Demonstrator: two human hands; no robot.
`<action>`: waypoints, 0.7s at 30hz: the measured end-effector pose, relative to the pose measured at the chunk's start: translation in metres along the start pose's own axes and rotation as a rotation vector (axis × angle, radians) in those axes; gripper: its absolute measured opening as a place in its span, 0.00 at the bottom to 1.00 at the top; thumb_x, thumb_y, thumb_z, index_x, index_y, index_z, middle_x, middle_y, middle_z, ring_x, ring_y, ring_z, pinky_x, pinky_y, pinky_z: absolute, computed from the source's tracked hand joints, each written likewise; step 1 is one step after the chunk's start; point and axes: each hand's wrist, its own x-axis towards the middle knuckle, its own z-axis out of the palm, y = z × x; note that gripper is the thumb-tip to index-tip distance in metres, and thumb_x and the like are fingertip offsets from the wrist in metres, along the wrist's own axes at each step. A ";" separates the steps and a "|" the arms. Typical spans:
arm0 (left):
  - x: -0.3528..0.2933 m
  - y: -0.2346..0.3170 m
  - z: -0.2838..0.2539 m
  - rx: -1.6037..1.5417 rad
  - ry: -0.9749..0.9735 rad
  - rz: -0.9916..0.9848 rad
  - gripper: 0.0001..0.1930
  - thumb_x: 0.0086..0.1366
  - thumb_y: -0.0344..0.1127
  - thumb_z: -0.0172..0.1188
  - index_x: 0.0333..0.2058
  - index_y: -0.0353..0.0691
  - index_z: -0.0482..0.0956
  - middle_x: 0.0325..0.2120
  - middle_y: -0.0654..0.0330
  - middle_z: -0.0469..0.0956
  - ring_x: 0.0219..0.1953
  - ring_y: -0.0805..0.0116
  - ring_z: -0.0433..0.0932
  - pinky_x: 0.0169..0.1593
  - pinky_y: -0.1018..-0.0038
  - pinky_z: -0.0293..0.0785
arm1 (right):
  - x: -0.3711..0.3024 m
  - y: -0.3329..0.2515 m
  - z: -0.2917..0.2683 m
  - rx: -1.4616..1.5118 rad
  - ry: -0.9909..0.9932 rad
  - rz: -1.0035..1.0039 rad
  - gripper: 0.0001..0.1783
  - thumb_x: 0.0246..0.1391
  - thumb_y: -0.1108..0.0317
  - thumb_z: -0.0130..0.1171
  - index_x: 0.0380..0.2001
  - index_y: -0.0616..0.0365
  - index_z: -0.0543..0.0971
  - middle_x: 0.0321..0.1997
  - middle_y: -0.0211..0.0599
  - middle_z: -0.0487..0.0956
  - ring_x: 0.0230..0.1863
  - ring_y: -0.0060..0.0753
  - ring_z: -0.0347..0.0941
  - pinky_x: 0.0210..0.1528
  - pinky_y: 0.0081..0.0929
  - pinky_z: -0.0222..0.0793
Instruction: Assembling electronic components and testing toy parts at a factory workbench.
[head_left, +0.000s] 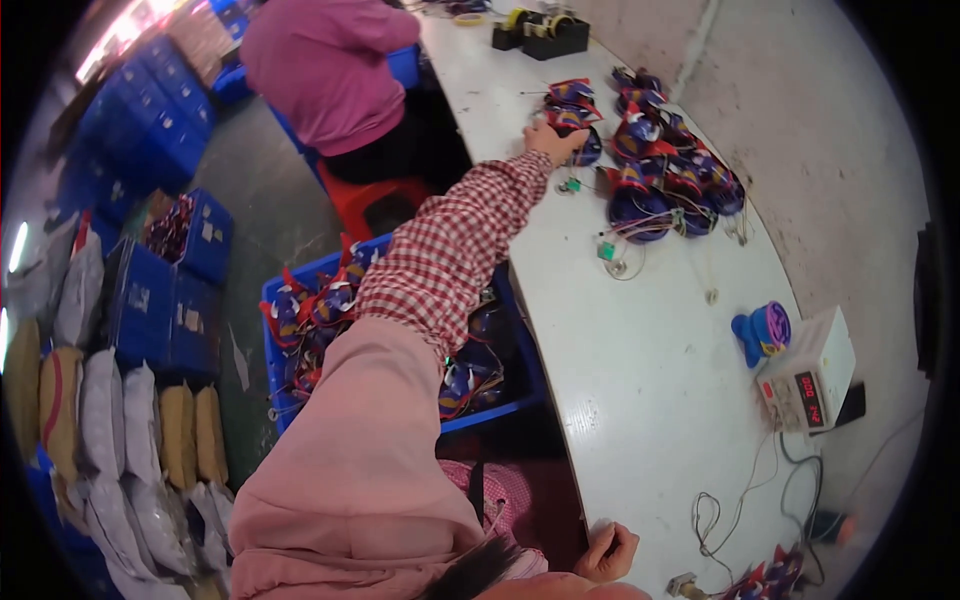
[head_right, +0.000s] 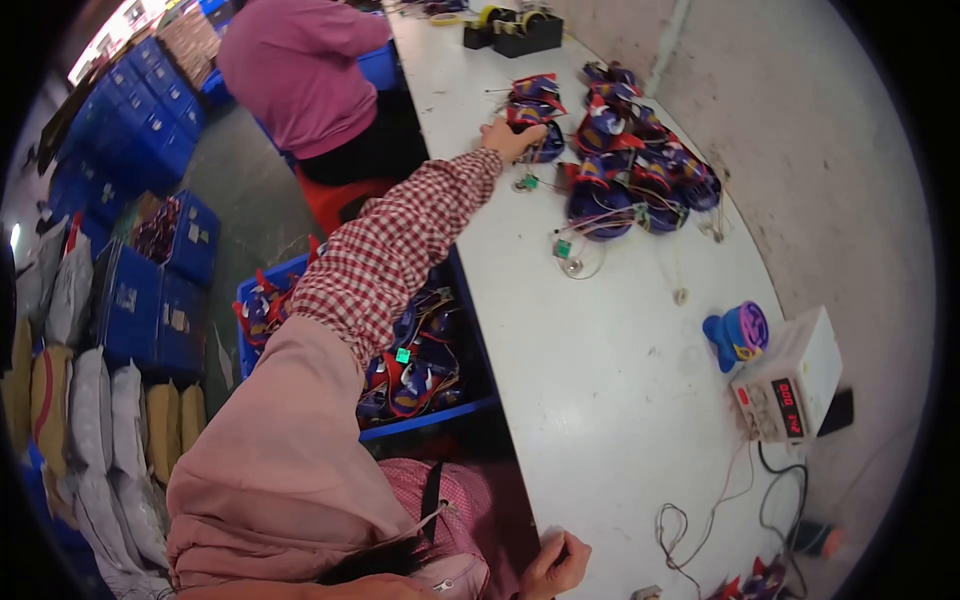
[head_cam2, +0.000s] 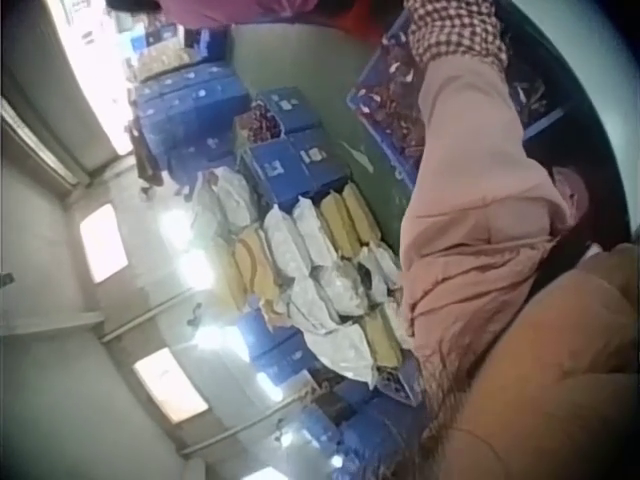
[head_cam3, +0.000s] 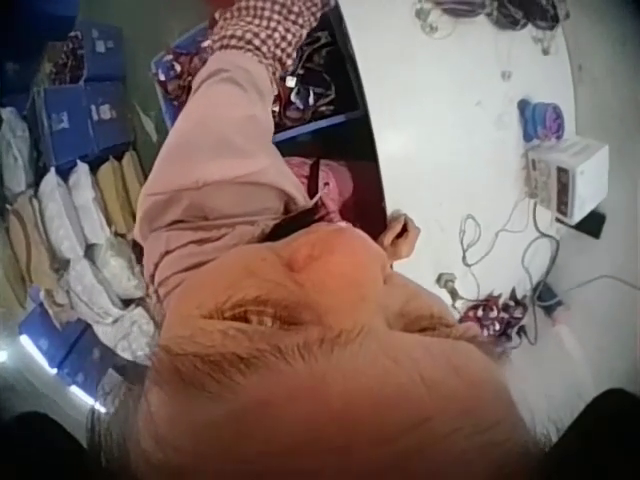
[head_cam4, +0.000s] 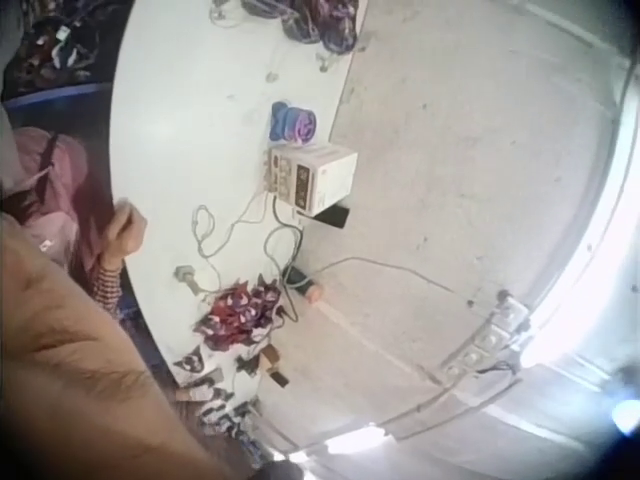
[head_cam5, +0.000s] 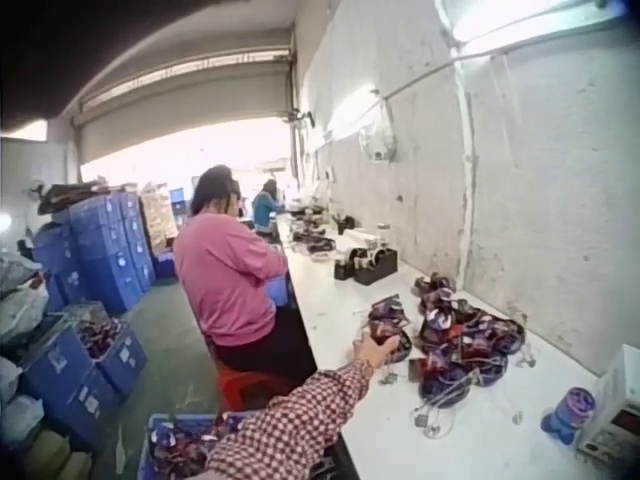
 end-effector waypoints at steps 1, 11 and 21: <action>0.000 -0.005 -0.009 -0.047 0.026 0.004 0.56 0.42 0.70 0.61 0.58 0.26 0.55 0.55 0.30 0.55 0.57 0.40 0.62 0.58 0.62 0.62 | 0.000 0.000 0.001 0.015 -0.011 0.007 0.04 0.56 0.74 0.53 0.30 0.63 0.73 0.26 0.33 0.69 0.25 0.23 0.64 0.28 0.20 0.62; -0.110 0.015 -0.021 -0.097 0.268 0.328 0.29 0.46 0.46 0.63 0.43 0.34 0.67 0.43 0.43 0.64 0.44 0.48 0.67 0.49 0.59 0.66 | -0.002 -0.001 -0.017 0.002 -0.166 0.171 0.20 0.53 0.57 0.55 0.42 0.62 0.75 0.43 0.49 0.75 0.40 0.53 0.71 0.47 0.41 0.65; -0.391 0.056 -0.009 -0.504 -0.569 1.058 0.18 0.46 0.33 0.61 0.37 0.38 0.67 0.35 0.51 0.65 0.39 0.54 0.67 0.42 0.64 0.68 | 0.007 0.024 -0.001 0.193 -0.014 -0.019 0.08 0.59 0.69 0.52 0.32 0.65 0.73 0.27 0.33 0.72 0.28 0.25 0.64 0.32 0.23 0.64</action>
